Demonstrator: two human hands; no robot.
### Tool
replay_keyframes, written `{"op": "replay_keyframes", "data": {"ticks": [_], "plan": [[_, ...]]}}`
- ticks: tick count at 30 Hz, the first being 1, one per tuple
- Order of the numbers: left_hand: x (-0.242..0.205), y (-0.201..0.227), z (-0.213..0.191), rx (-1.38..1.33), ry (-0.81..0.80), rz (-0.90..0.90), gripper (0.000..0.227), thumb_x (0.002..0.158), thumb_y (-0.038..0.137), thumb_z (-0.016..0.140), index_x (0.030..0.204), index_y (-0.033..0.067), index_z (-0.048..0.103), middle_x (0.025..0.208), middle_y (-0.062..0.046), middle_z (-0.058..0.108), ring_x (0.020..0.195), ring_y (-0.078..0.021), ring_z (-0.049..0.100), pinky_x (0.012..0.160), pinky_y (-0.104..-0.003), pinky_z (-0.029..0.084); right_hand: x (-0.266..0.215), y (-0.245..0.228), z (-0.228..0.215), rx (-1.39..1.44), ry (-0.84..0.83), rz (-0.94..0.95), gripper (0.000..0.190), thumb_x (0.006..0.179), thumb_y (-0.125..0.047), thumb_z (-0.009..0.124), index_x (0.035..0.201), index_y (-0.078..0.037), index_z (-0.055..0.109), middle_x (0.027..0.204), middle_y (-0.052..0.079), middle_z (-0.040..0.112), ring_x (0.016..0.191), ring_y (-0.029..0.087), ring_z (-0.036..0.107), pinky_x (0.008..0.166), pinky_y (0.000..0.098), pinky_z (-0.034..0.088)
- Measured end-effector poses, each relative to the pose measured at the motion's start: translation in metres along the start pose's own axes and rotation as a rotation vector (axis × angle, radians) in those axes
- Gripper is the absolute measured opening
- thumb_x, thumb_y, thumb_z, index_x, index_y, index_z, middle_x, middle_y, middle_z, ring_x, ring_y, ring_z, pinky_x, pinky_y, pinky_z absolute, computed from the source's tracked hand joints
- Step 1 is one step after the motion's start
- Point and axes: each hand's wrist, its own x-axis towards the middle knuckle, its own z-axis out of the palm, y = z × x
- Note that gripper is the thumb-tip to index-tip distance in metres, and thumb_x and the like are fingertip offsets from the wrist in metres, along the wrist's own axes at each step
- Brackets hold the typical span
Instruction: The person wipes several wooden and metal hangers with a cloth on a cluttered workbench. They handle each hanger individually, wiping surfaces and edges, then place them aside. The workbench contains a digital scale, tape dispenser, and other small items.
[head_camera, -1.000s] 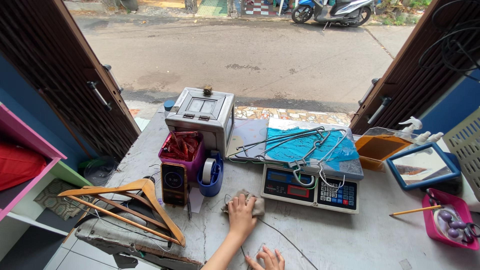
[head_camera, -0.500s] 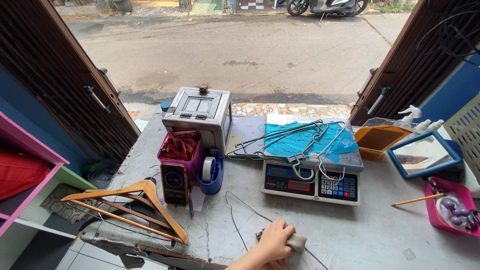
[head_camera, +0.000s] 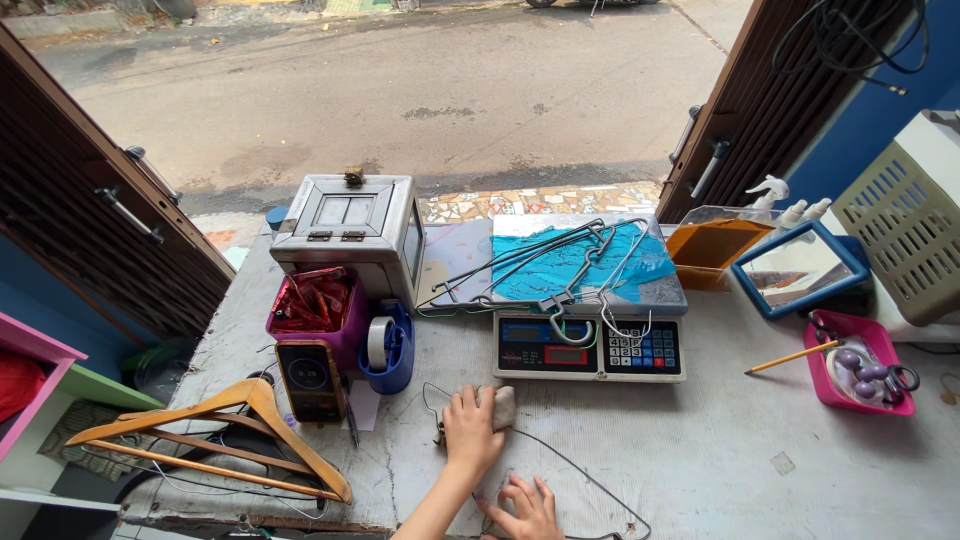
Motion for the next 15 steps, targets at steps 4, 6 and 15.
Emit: {"op": "replay_keyframes", "data": {"ticks": [4,6,15], "plan": [[-0.012,0.020,0.020,-0.066,-0.191,-0.026,0.061,0.063,0.012,0.076,0.120,0.0102,0.055,0.113,-0.017,0.055,0.109,-0.0391,0.053,0.085,-0.051,0.046,-0.002,-0.008,-0.016,0.081,-0.019,0.004,0.044,0.093,-0.057,0.072,0.121,-0.023,0.075,0.128,0.016,0.054,0.138,0.039,0.038,0.111,0.0661,0.017],[-0.018,0.040,0.026,-0.163,-0.287,0.026,0.058,0.065,0.011,0.075,0.119,0.0101,0.055,0.112,-0.018,0.055,0.107,-0.0408,0.054,0.085,-0.052,0.047,0.005,-0.015,-0.029,0.061,-0.055,0.017,0.052,0.088,-0.051,0.075,0.125,-0.013,0.069,0.137,0.024,0.048,0.140,0.047,0.032,0.113,0.0635,0.014],[-0.009,0.052,0.007,-0.621,-0.315,0.131,0.053,0.071,0.007,0.064,0.124,0.0092,0.057,0.113,-0.018,0.060,0.109,-0.0422,0.057,0.095,-0.048,0.050,0.034,-0.057,-0.098,0.116,-0.162,0.123,0.050,0.087,-0.042,0.077,0.129,-0.017,0.067,0.135,0.021,0.047,0.136,0.044,0.034,0.112,0.0586,0.019]]}}
